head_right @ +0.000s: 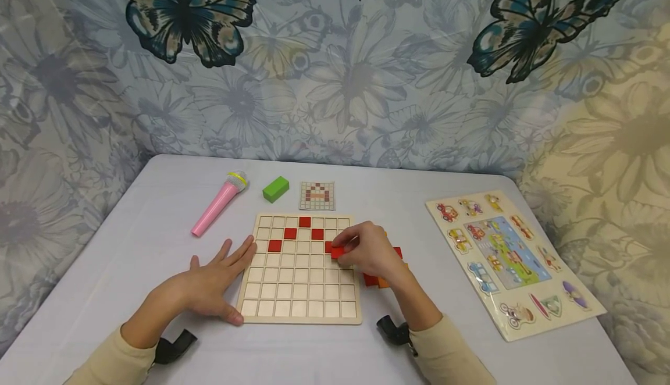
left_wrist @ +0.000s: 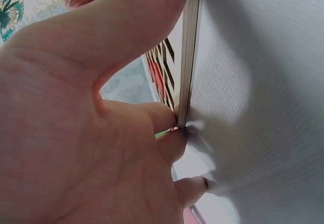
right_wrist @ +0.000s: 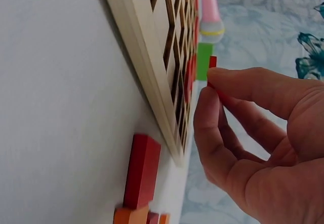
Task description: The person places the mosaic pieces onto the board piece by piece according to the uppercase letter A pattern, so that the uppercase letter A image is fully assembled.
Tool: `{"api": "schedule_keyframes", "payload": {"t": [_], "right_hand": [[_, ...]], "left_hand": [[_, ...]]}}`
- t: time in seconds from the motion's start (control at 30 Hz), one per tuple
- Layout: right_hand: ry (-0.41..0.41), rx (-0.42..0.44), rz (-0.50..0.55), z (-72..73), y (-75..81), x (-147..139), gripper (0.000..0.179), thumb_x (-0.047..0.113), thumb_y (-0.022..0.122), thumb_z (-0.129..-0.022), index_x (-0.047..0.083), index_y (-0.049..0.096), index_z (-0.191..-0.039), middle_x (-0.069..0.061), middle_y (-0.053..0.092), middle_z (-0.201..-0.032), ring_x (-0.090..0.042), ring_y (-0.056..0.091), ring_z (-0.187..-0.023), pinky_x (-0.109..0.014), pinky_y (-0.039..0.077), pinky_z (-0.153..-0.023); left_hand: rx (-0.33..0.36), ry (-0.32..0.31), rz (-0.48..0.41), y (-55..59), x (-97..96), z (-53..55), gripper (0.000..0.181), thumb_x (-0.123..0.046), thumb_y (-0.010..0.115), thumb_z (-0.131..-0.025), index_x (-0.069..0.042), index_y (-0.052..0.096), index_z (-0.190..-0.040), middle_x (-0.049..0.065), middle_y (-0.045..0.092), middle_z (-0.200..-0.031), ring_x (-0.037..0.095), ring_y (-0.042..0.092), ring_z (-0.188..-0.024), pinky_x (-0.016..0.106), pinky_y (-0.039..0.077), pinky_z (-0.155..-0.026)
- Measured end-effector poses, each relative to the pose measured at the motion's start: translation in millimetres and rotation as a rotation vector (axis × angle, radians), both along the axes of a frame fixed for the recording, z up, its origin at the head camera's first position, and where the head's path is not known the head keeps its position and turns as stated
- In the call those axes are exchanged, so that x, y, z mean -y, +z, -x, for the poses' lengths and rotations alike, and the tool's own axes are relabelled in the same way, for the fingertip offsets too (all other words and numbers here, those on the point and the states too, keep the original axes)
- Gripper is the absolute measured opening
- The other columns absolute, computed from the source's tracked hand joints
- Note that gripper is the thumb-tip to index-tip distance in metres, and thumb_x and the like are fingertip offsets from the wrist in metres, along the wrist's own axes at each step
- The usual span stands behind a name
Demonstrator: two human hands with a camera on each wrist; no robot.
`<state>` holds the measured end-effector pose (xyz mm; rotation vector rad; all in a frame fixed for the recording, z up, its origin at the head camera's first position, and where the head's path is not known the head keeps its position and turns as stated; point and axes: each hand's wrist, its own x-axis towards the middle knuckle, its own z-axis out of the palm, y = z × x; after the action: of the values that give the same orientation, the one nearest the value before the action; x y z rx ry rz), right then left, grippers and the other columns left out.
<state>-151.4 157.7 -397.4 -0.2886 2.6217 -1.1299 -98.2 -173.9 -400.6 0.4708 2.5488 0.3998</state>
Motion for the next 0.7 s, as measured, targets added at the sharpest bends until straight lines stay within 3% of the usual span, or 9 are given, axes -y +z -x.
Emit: {"api": "schedule_keyframes", "payload": {"t": [0.7], "right_hand": [[0.027, 0.027, -0.057, -1.8, -2.1, 14, 0.024, -0.003, 0.085, -0.076, 0.014, 0.083, -0.093, 0.001, 0.075, -0.089, -0.013, 0.064, -0.078, -0.03, 0.055, -0.071]], "left_hand": [[-0.009, 0.0, -0.008, -0.6, 0.6, -0.6, 0.14, -0.053, 0.097, -0.063, -0.012, 0.014, -0.169, 0.002, -0.001, -0.178, 0.045, 0.002, -0.161, 0.094, 0.01, -0.1]]}}
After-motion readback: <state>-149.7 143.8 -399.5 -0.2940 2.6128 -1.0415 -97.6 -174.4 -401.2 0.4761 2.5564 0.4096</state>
